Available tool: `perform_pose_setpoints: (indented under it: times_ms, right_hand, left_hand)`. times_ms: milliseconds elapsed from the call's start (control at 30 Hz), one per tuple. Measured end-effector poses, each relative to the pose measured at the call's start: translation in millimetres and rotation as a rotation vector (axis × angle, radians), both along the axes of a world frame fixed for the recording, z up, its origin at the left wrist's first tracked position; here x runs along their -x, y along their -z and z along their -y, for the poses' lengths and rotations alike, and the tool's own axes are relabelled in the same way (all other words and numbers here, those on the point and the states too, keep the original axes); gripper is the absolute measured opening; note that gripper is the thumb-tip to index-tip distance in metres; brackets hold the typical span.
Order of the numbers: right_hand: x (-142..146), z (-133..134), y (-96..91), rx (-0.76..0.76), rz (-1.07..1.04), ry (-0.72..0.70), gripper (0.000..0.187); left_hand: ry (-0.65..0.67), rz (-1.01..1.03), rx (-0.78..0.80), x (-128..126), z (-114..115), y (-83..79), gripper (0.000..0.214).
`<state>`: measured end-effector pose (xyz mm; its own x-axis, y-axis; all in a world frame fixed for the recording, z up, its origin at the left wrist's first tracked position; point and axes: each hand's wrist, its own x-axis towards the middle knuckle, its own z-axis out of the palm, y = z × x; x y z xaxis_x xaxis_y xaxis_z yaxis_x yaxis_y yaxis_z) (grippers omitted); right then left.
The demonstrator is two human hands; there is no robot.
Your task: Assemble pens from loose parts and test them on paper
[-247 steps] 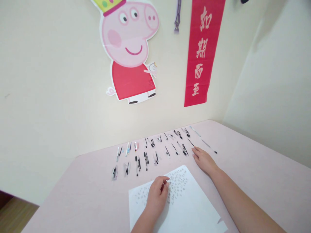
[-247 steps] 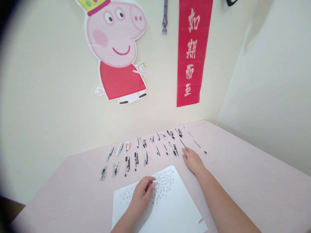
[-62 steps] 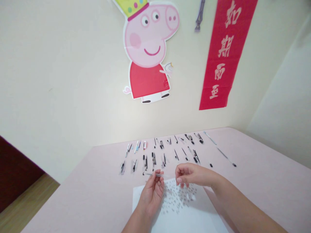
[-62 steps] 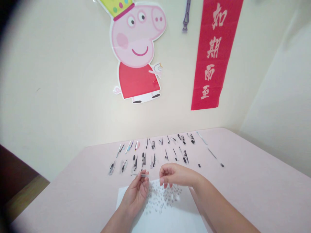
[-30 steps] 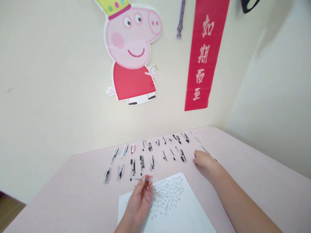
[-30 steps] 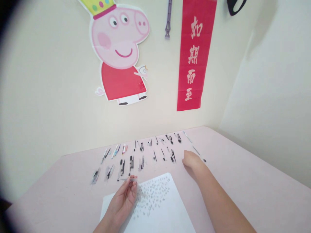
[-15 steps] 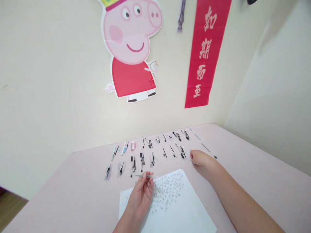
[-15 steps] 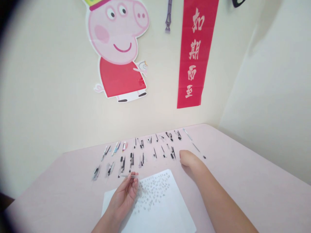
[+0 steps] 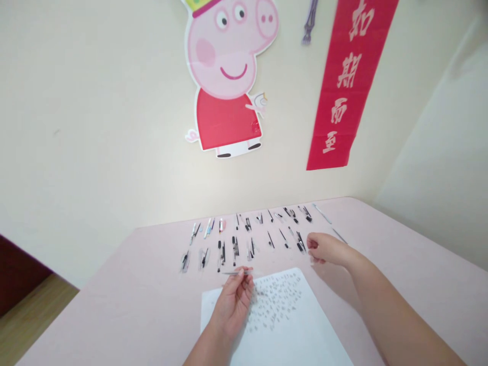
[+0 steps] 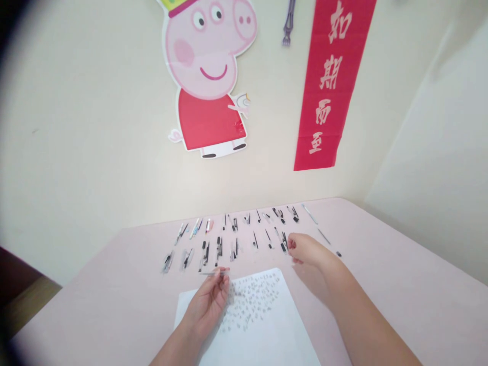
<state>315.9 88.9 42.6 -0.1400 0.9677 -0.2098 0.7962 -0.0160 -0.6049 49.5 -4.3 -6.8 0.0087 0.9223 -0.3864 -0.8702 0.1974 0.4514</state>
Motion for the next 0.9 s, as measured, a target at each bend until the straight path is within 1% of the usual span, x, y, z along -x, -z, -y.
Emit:
perform_pose_setpoints:
  times_ms: [67, 133, 233, 333, 433, 500, 633, 733, 900]
  right_hand:
    - [15, 7, -6.3, 0.029, -0.239, -0.131, 0.007]
    - [33, 15, -10.3, 0.047, -0.385, -0.247, 0.006]
    - [57, 23, -8.1, 0.104, -0.533, -0.301, 0.013]
    - [74, 27, 1.6, 0.156, -0.638, -0.319, 0.016]
    - [84, 30, 10.6, 0.127, -0.711, -0.367, 0.016]
    - [89, 32, 13.4, 0.081, -0.741, -0.363, 0.016]
    - [96, 35, 13.2, 0.062, -0.766, -0.293, 0.022]
    - [98, 37, 12.5, 0.071, -0.746, -0.297, 0.018]
    - [100, 36, 14.9, 0.080, -0.764, -0.306, 0.017]
  left_hand:
    - [-0.014, -0.002, 0.007, -1, 0, -0.3, 0.011]
    - [-0.024, -0.008, 0.002, -1, 0, -0.8, 0.012]
    - [-0.032, -0.016, -0.010, -3, 0, -2.8, 0.012]
    - [-0.041, -0.022, -0.009, -3, 1, -5.8, 0.013]
    - [-0.044, -0.019, -0.008, -3, 1, -7.3, 0.014]
    - [-0.044, -0.014, -0.007, -3, 1, -7.0, 0.014]
    - [-0.040, -0.008, -0.017, -2, 0, -5.9, 0.014]
    - [-0.032, -0.007, -0.024, -2, 0, -5.5, 0.014]
    - [-0.028, 0.001, -0.026, -2, -1, -1.6, 0.015]
